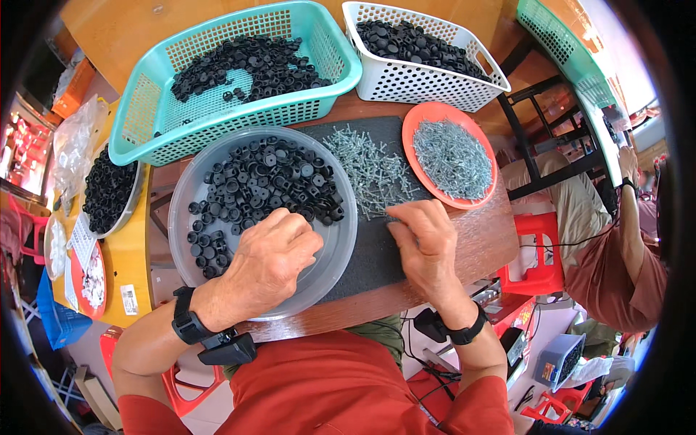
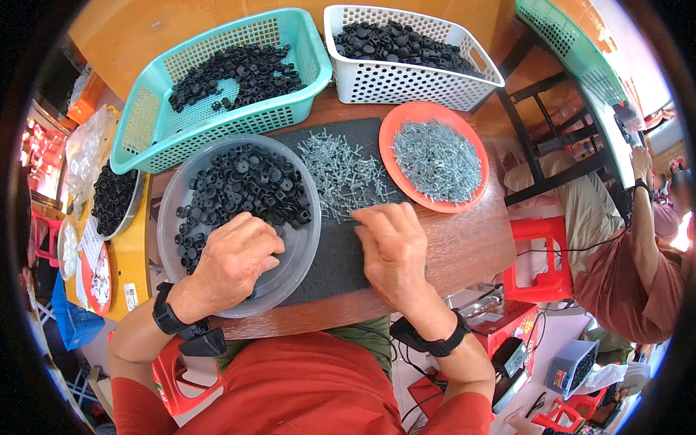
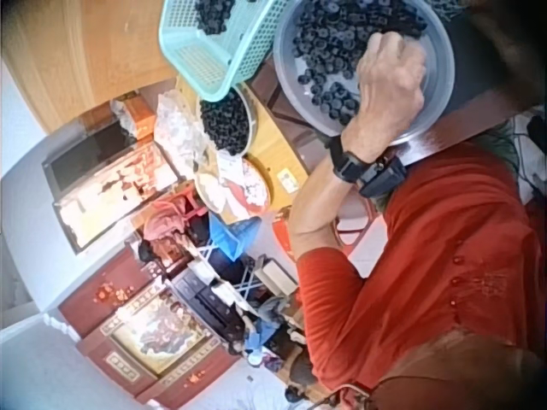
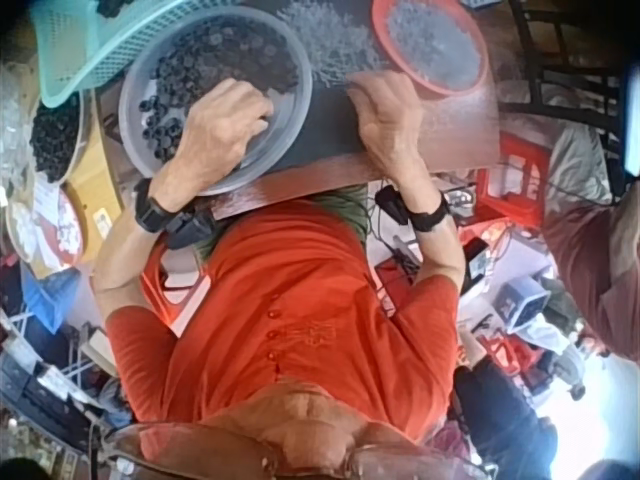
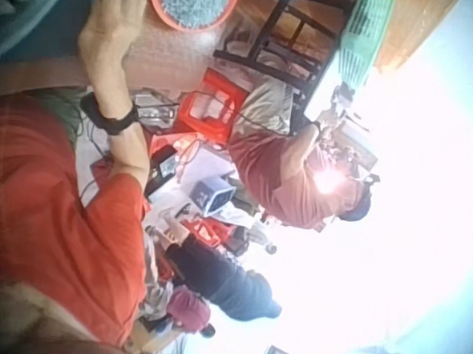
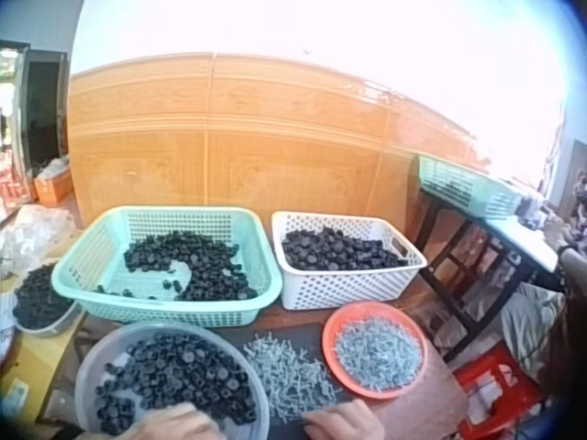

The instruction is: Manually assembling small grey needle-like components into black plastic base parts on a workbench.

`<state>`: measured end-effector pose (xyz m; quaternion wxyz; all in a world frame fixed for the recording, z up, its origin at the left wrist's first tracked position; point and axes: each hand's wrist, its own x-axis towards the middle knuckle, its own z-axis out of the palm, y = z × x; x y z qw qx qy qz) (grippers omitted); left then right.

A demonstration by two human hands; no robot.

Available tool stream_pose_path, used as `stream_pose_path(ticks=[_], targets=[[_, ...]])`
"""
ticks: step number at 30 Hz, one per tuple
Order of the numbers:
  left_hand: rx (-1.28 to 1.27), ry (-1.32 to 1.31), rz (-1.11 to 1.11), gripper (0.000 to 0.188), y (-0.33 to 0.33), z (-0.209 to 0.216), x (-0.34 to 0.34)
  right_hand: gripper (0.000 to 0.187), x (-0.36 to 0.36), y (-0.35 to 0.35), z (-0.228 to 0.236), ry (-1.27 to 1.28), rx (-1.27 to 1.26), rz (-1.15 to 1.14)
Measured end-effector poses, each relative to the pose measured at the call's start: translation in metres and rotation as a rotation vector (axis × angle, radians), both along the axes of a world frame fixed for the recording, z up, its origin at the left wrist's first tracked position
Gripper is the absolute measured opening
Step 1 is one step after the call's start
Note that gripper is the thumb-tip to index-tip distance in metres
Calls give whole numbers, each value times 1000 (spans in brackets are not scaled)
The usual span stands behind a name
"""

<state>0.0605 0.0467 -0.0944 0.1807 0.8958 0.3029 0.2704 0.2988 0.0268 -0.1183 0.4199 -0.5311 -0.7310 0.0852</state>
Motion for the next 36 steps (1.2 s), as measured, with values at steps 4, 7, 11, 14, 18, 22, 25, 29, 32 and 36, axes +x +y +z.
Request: stream_pose_path(ticks=[4,7,11,14,18,22,25,29,32,36], targets=[[15,-45,52,23,-2,7,5,22,-10,8,-4,-164,66,59],[35,-94,66,24,-2,9,6,18,-12,11,-7,-246,64,77],[-112,-152,47,25,-2,2,5,14,-14,14,-10,-289,60,74],[-212,-138,72,22,-6,2,2,15,-17,18,-10,-315,67,86],[-268,-154,109,24,-9,3,3,14,-16,22,-15,-329,65,81],[-47,-126,92,23,-5,6,2,14,-17,15,-12,-242,95,67],[-78,-207,56,19,-8,4,-1,15,-15,3,-1,-145,64,81],[-506,-348,82,23,-18,11,-10,17,-26,-13,22,99,-127,128],[-604,-540,103,36,-25,8,-13,19,-43,-23,43,213,-231,186],[-541,-535,182,44,-34,15,-14,18,-58,-26,51,272,-312,294]])
